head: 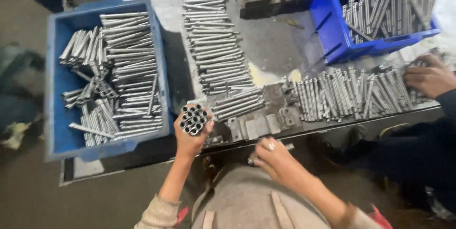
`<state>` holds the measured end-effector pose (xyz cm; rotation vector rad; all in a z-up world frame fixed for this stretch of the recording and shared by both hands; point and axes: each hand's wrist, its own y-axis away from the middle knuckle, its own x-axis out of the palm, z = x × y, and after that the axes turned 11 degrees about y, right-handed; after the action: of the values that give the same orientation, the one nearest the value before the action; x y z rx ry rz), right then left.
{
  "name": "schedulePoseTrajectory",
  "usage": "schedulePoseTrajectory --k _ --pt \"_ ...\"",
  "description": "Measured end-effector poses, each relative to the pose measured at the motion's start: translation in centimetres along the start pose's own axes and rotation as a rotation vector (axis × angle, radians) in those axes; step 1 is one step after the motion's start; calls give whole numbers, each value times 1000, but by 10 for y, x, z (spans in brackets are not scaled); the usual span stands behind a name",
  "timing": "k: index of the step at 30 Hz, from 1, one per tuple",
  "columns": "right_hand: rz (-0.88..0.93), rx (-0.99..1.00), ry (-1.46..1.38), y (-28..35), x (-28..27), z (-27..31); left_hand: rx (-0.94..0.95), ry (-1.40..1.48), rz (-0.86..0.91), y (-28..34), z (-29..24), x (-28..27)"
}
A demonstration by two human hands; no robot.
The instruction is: Assembling small metal tubes into a fixture on a workbench in a fabrication environment.
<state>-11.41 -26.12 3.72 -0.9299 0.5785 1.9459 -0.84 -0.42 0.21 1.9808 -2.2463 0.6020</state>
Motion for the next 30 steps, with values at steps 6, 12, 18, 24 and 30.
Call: schedulePoseTrajectory --k 6,12,18,24,30 --pt "-903 537 817 44 -67 -199 129 -95 -24 -6 2 -1" --pt "-862 562 677 3 -74 -136 155 -123 43 -6 -7 -6" --pt "-420 73 -129 -115 51 39 71 -60 68 -13 -30 -1" --pt "-607 207 -181 -103 37 53 44 -15 -7 -9 -18 -17" --pt "-583 163 -69 -127 66 68 14 83 -10 -19 -17 -20"
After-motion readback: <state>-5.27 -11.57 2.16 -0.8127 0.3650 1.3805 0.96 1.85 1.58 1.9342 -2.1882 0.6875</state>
